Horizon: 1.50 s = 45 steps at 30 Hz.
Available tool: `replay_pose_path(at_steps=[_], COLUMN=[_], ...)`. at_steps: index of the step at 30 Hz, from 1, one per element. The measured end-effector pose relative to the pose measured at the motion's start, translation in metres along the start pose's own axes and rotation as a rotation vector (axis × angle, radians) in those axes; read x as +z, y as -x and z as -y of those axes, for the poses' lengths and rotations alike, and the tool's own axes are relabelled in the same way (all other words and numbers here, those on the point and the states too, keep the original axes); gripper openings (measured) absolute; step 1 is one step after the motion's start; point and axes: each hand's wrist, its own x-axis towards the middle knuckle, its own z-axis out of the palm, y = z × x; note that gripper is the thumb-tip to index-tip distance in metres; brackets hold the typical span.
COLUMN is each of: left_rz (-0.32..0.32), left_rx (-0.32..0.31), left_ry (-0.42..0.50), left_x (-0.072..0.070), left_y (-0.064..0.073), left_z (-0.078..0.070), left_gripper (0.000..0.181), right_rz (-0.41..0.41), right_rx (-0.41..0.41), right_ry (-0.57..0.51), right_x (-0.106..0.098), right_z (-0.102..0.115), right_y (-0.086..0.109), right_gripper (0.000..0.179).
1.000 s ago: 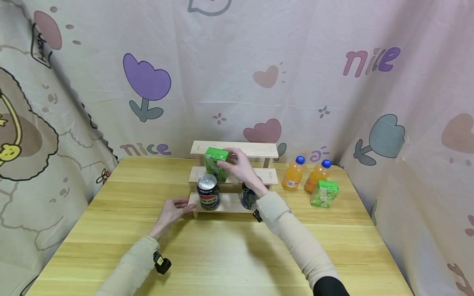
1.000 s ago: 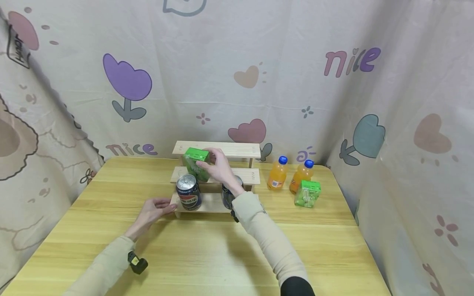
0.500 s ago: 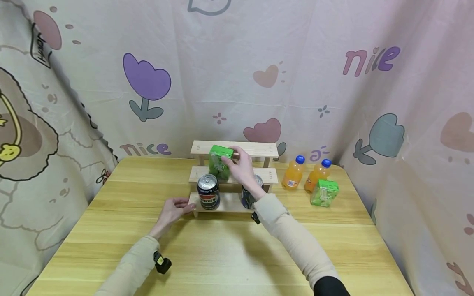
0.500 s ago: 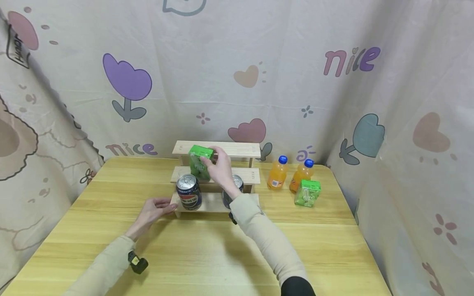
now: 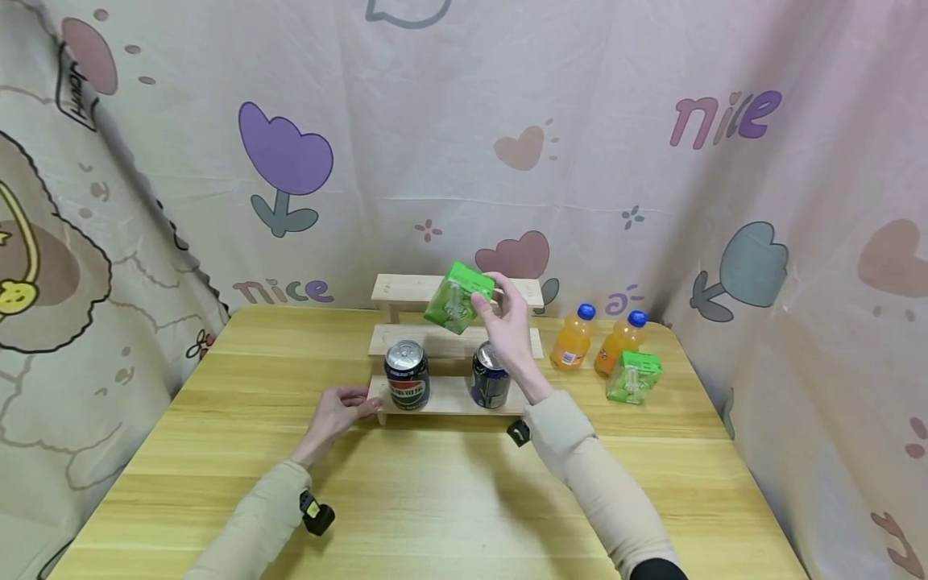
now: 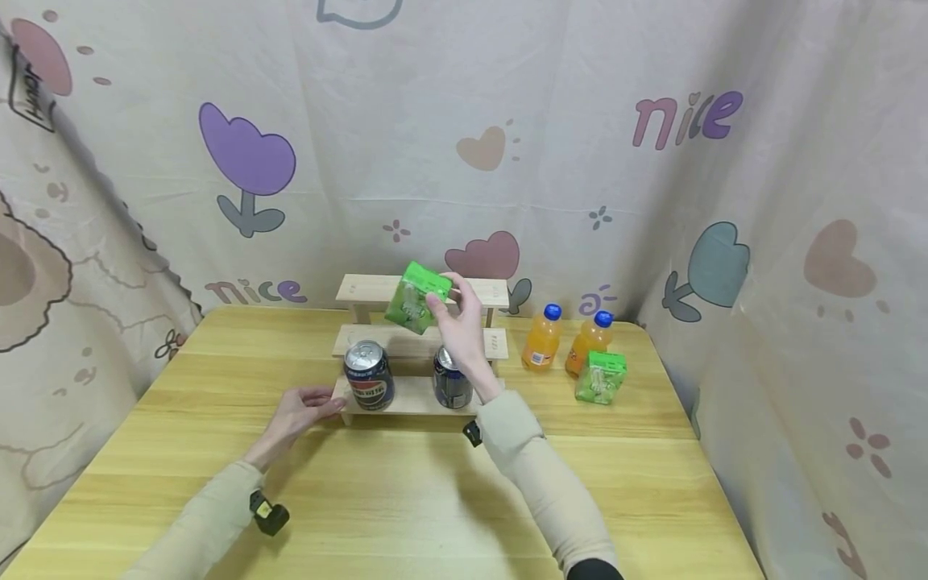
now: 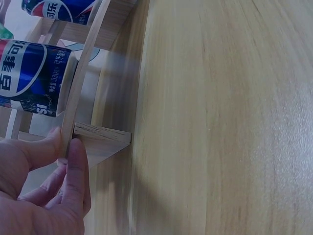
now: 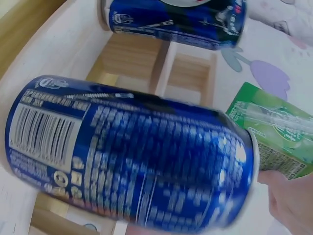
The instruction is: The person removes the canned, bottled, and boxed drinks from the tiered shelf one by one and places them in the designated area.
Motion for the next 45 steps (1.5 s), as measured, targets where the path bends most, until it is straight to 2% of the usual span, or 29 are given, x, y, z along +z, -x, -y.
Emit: replay_pose_path(at_steps=[4, 9, 21, 32, 36, 45], left_rz=[-0.009, 0.001, 0.002, 0.003, -0.006, 0.002], left_rx=[-0.015, 0.001, 0.000, 0.010, -0.006, 0.006], left_ry=[-0.013, -0.008, 0.006, 0.020, 0.019, -0.004], left_x=[0.000, 0.000, 0.001, 0.001, 0.001, 0.000], left_y=[0.001, 0.001, 0.000, 0.001, 0.001, 0.001], left_z=[0.000, 0.000, 0.002, 0.001, 0.002, 0.000], left_gripper=[0.048, 0.048, 0.047, 0.047, 0.046, 0.049], right_rz=[-0.037, -0.069, -0.234, -0.303, -0.316, -0.328], right_rx=[-0.061, -0.117, -0.195, -0.136, -0.107, -0.040], right_ry=[-0.075, -0.129, -0.070, 0.029, 0.053, 0.136], right_x=[-0.009, -0.021, -0.073, -0.124, -0.134, -0.150], right_z=[0.002, 0.001, -0.004, -0.026, -0.035, -0.051], right_y=[0.005, 0.011, 0.024, 0.041, 0.048, 0.059], right_gripper=[0.033, 0.033, 0.035, 0.038, 0.039, 0.037])
